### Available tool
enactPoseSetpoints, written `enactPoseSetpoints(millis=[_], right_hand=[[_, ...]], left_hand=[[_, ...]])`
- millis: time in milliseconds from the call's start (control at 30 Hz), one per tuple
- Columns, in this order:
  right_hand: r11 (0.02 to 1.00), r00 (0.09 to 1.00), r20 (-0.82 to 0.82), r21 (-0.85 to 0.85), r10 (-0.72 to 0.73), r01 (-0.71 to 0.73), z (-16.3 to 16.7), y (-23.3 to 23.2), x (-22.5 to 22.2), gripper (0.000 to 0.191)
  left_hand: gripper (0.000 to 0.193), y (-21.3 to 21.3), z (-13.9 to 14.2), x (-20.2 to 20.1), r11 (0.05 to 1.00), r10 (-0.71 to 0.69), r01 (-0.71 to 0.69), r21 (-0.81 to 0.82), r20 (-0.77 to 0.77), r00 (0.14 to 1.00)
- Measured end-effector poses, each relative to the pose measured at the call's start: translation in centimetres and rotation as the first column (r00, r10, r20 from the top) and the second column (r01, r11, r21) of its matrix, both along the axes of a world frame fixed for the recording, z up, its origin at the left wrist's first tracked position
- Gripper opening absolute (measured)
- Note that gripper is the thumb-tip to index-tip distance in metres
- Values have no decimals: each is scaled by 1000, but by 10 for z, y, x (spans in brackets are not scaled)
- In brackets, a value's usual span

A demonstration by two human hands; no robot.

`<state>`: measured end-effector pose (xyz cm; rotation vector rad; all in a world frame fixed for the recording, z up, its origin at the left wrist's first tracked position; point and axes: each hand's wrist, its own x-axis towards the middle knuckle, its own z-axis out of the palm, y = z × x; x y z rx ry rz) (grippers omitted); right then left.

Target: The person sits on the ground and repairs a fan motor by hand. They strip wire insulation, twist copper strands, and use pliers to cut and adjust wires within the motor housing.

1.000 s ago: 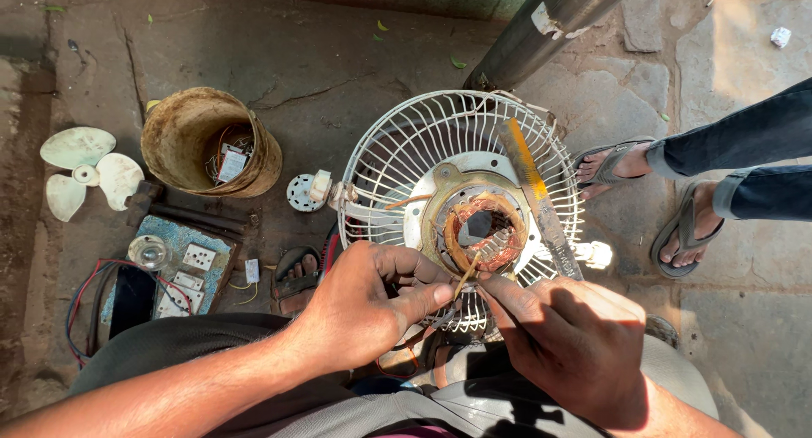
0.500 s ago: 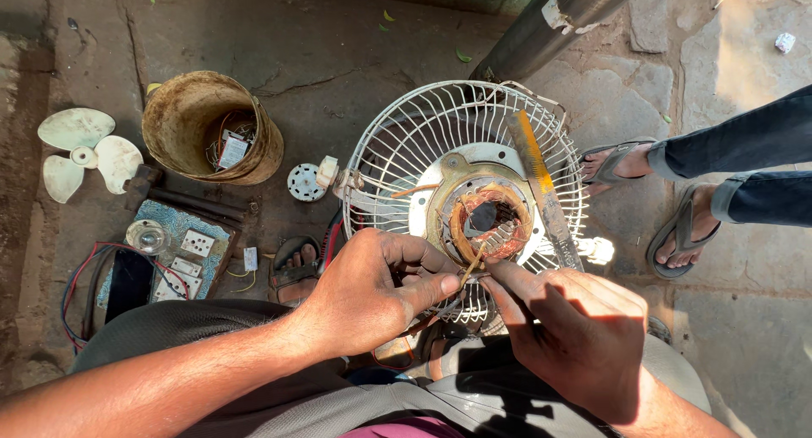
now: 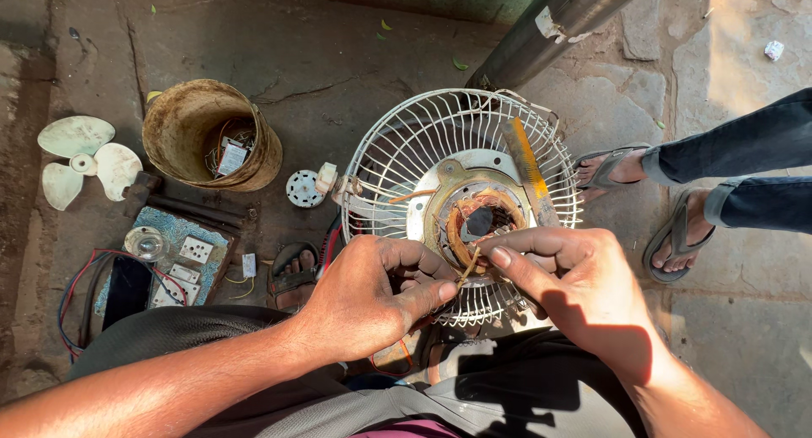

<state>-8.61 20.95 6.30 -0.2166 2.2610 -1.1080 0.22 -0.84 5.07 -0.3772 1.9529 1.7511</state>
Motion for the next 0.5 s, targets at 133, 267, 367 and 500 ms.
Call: enactPoseSetpoints(millis=[133,267,367,500], right_hand=[[999,998,56,-44,25,-22,-3,-1,-3,28],[999,997,71,-14,44,-43,-5,-2,-5,27],[998,983,182,-55,-19,29,-6,-6,-5,25],[988,951,294,-93,-92,124,-5,-10,-4,21]], left_hand=[[18,-1,-1,1,1000,10,-10,2,-30,999],[18,-1,-2,0,999,-2,2,-34,-17,1000],[17,-2,-2,0,999,-15,14,-40,-15,1000],[18,-2,-3,1,1000,20,-20,17,-13,1000]])
